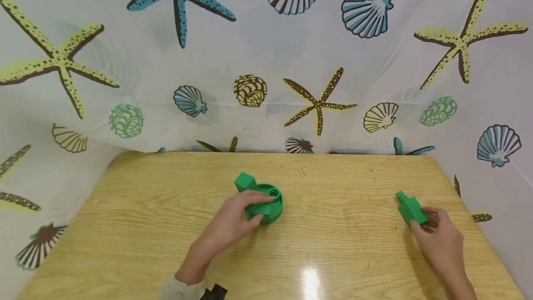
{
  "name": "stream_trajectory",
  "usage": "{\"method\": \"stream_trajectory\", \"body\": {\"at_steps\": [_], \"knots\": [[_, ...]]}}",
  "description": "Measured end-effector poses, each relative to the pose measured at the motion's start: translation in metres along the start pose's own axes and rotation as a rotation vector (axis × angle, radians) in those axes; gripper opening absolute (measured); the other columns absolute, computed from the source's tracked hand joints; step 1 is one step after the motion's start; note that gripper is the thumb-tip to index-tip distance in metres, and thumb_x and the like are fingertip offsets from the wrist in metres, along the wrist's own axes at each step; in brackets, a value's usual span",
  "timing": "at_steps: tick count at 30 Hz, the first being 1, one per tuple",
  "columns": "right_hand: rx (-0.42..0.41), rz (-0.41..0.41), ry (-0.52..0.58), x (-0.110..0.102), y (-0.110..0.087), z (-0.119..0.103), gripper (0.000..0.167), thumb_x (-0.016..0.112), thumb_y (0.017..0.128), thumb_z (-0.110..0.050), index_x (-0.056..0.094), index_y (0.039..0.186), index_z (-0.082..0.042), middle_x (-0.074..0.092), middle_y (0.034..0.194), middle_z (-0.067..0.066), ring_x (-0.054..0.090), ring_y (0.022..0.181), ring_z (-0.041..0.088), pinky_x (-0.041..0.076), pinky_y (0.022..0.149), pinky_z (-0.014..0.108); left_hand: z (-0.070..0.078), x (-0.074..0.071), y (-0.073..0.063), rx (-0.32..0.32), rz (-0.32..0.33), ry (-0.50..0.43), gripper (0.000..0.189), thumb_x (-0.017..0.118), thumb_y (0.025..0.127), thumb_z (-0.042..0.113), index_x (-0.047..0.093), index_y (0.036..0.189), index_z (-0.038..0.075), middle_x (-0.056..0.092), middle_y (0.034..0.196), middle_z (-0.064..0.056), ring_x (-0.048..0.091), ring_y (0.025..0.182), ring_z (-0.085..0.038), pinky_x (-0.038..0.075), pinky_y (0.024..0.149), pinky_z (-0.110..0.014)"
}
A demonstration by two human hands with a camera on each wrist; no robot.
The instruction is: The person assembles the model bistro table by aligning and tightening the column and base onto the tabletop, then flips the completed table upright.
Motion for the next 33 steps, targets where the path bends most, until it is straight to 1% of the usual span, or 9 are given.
{"method": "stream_trajectory", "body": {"at_steps": [5, 8, 10, 12, 16, 20, 24, 28, 33], "knots": [[-0.028, 0.066, 0.002, -0.001, -0.005, -0.006, 0.053, 0.073, 0.095, -0.017, 0.055, 0.138, 0.009, 0.063, 0.123, 0.036, 0.074, 0.092, 0.04, 0.061, 0.067, 0.032, -0.005, -0.001, -0.001, -0.04, 0.041, 0.017, 0.03, 0.082, 0.09, 0.013, 0.076, 0.119, 0.01, 0.063, 0.128, -0.013, 0.057, 0.126, -0.037, 0.05, 0.102, -0.053], [-0.056, 0.086, 0.056, 0.002, -0.007, -0.014, 0.049, 0.074, 0.094, -0.015, 0.059, 0.135, 0.008, 0.064, 0.122, 0.035, 0.072, 0.083, 0.004, 0.056, 0.065, 0.015, -0.008, -0.002, -0.003, -0.055, 0.069, 0.02, 0.027, 0.082, 0.089, 0.01, 0.077, 0.115, 0.009, 0.064, 0.124, -0.012, 0.059, 0.123, -0.036, 0.052, 0.1, -0.052], [-0.086, 0.092, 0.117, 0.004, -0.007, -0.022, 0.047, 0.074, 0.094, -0.013, 0.06, 0.133, 0.008, 0.063, 0.124, 0.036, 0.058, 0.084, -0.017, 0.051, 0.066, 0.006, -0.011, -0.004, -0.005, -0.058, 0.084, 0.022, 0.027, 0.081, 0.088, 0.005, 0.077, 0.115, 0.008, 0.064, 0.123, -0.012, 0.06, 0.122, -0.036, 0.052, 0.1, -0.052], [-0.115, 0.086, 0.183, 0.006, -0.008, -0.03, 0.045, 0.072, 0.096, -0.011, 0.059, 0.134, 0.009, 0.061, 0.127, 0.035, 0.044, 0.086, -0.027, 0.049, 0.068, 0.004, -0.014, -0.007, -0.007, -0.062, 0.094, 0.015, 0.028, 0.079, 0.087, 0.002, 0.076, 0.115, 0.007, 0.064, 0.123, -0.012, 0.06, 0.122, -0.036, 0.052, 0.1, -0.052], [-0.176, 0.039, 0.309, 0.011, -0.007, -0.047, 0.047, 0.067, 0.101, -0.013, 0.052, 0.139, 0.01, 0.053, 0.134, 0.03, 0.048, 0.092, -0.024, 0.054, 0.071, 0.01, -0.021, -0.013, -0.009, -0.072, 0.117, -0.023, 0.03, 0.076, 0.086, -0.002, 0.076, 0.115, 0.006, 0.061, 0.124, -0.014, 0.06, 0.117, -0.036, 0.054, 0.096, -0.051], [-0.274, -0.025, 0.47, 0.017, -0.005, -0.063, 0.046, 0.062, 0.103, -0.008, 0.044, 0.141, 0.011, 0.055, 0.129, 0.013, 0.064, 0.093, -0.009, 0.061, 0.071, 0.025, -0.029, -0.018, -0.009, -0.094, 0.15, -0.086, 0.032, 0.074, 0.086, -0.004, 0.075, 0.117, 0.006, 0.056, 0.122, -0.015, 0.059, 0.111, -0.034, 0.056, 0.092, -0.05], [-0.358, -0.108, 0.717, 0.023, -0.003, -0.077, 0.041, 0.059, 0.102, 0.003, 0.045, 0.141, 0.004, 0.06, 0.121, -0.001, 0.073, 0.093, 0.007, 0.062, 0.072, 0.034, -0.035, -0.022, -0.009, -0.099, 0.171, -0.13, 0.034, 0.071, 0.085, -0.006, 0.074, 0.118, 0.005, 0.057, 0.119, -0.013, 0.059, 0.112, -0.032, 0.056, 0.094, -0.051], [-0.4, -0.162, 0.893, 0.027, -0.003, -0.088, 0.043, 0.058, 0.101, 0.008, 0.045, 0.142, 0.007, 0.061, 0.125, 0.004, 0.074, 0.098, 0.014, 0.06, 0.079, 0.035, -0.04, -0.025, -0.009, -0.067, 0.186, -0.132, 0.036, 0.066, 0.084, -0.009, 0.075, 0.115, 0.008, 0.059, 0.116, -0.01, 0.06, 0.11, -0.029, 0.055, 0.095, -0.052], [-0.45, -0.192, 0.948, 0.033, -0.004, -0.102, 0.044, 0.056, 0.099, 0.013, 0.043, 0.142, 0.013, 0.058, 0.129, 0.012, 0.073, 0.104, 0.018, 0.057, 0.087, 0.035, -0.046, -0.026, -0.01, -0.04, 0.2, -0.173, 0.032, 0.068, 0.089, -0.006, 0.075, 0.116, 0.008, 0.06, 0.117, -0.01, 0.061, 0.112, -0.03, 0.054, 0.097, -0.055]]}}
Point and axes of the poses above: each hand's wrist, its own y-axis towards the middle knuckle, its own x-axis out of the palm, z = x × y, the point moved 5 cm from there along y, towards the middle knuckle
